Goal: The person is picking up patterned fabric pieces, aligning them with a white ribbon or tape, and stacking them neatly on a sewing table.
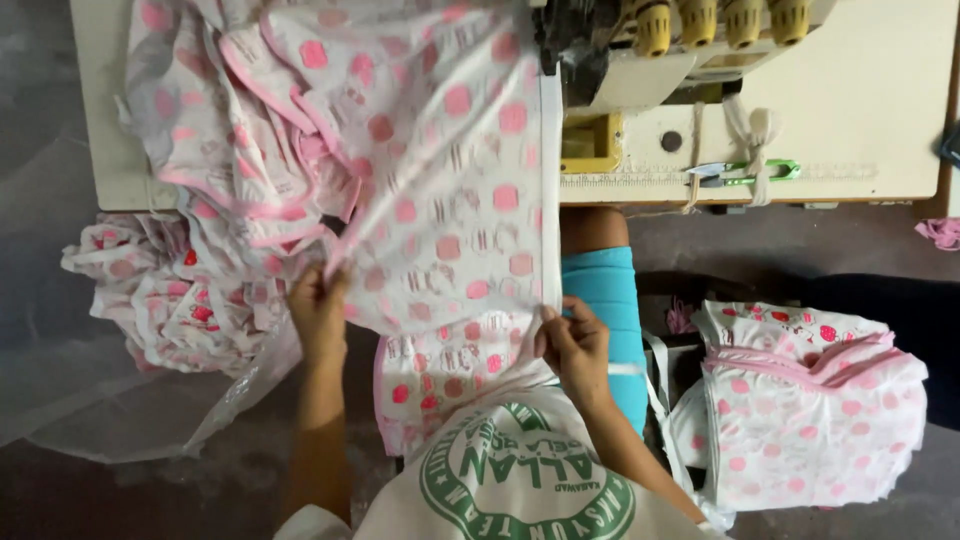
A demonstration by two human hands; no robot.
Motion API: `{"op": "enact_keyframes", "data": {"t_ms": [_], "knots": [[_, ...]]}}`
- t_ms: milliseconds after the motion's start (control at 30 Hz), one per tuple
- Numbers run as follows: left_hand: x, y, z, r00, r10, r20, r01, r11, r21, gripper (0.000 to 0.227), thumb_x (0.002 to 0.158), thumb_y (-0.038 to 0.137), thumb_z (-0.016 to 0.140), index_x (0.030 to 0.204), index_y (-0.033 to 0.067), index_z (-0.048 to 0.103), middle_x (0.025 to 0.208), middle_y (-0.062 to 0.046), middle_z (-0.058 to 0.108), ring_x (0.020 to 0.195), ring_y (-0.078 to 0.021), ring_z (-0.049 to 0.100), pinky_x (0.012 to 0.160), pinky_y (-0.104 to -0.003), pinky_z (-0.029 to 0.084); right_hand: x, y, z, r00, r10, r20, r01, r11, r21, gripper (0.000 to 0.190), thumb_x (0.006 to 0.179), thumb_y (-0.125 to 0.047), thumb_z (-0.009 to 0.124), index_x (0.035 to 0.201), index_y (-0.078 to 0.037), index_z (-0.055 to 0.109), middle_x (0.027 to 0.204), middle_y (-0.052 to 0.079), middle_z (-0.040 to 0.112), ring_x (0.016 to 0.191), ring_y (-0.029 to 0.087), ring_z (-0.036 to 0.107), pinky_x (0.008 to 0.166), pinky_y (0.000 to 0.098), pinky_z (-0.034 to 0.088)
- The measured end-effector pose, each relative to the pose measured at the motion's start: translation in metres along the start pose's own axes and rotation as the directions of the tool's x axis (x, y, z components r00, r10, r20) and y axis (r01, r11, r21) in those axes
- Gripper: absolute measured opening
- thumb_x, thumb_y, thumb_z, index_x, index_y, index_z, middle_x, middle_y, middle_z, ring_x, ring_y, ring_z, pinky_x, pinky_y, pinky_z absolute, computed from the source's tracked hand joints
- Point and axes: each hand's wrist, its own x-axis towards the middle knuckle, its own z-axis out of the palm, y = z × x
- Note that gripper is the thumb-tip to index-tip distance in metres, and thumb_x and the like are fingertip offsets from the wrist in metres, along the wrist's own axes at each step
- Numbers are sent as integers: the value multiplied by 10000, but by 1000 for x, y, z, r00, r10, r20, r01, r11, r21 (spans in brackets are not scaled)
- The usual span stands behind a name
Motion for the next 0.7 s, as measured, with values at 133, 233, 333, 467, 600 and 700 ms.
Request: {"op": "enact_keyframes", "data": {"t_ms": [133, 233, 333, 467, 600, 700], "knots": [[18, 65, 10, 994, 109, -27, -111, 992, -64, 167, 955, 175, 772, 845, 109, 665, 696, 50, 493, 685, -49, 422, 646, -211, 384, 13, -25, 18, 997, -46, -61, 51, 995, 88, 198, 1007, -38, 563, 1184, 43, 602, 429, 168, 520, 235, 146, 348, 248, 224, 275], [40, 81, 15, 988, 151, -40, -154, 985, -76, 171, 965, 176, 769, 852, 113, 659, 700, 58, 483, 688, -36, 411, 675, -202, 371, 28, -49, 31, 991, -96, -90, 101, 993, 60, 229, 1013, -64, 566, 1210, 41, 616, 438, 148, 526, 271, 131, 357, 275, 220, 277], [70, 88, 17, 977, 211, -27, -212, 973, -87, 172, 978, 167, 771, 865, 109, 655, 713, 64, 472, 700, -30, 403, 688, -193, 365, 48, -67, 44, 982, -161, -102, 161, 987, -6, 236, 1023, -86, 574, 1210, 39, 648, 451, 142, 537, 281, 131, 363, 284, 222, 285], [110, 106, 25, 954, 299, -4, -298, 948, -115, 161, 1002, 155, 770, 892, 97, 668, 728, 50, 498, 703, -35, 423, 699, -199, 381, 80, -90, 65, 962, -265, -71, 267, 963, 24, 220, 1034, -76, 592, 1208, 53, 629, 485, 173, 569, 272, 137, 380, 276, 225, 300], [155, 119, 36, 927, 375, -6, -373, 919, -127, 186, 1007, 158, 784, 876, 100, 664, 719, 50, 485, 708, -40, 407, 704, -201, 361, 126, -85, 72, 951, -299, -84, 302, 953, 23, 203, 1045, -97, 585, 1195, 31, 636, 497, 154, 585, 277, 128, 387, 277, 223, 286], [182, 134, 44, 895, 445, 3, -442, 889, -120, 185, 1023, 125, 769, 882, 76, 661, 732, 46, 466, 727, -54, 400, 715, -219, 356, 139, -92, 77, 938, -340, -67, 345, 935, 80, 161, 1048, -87, 591, 1143, 37, 630, 526, 157, 608, 288, 129, 425, 285, 225, 304]]}}
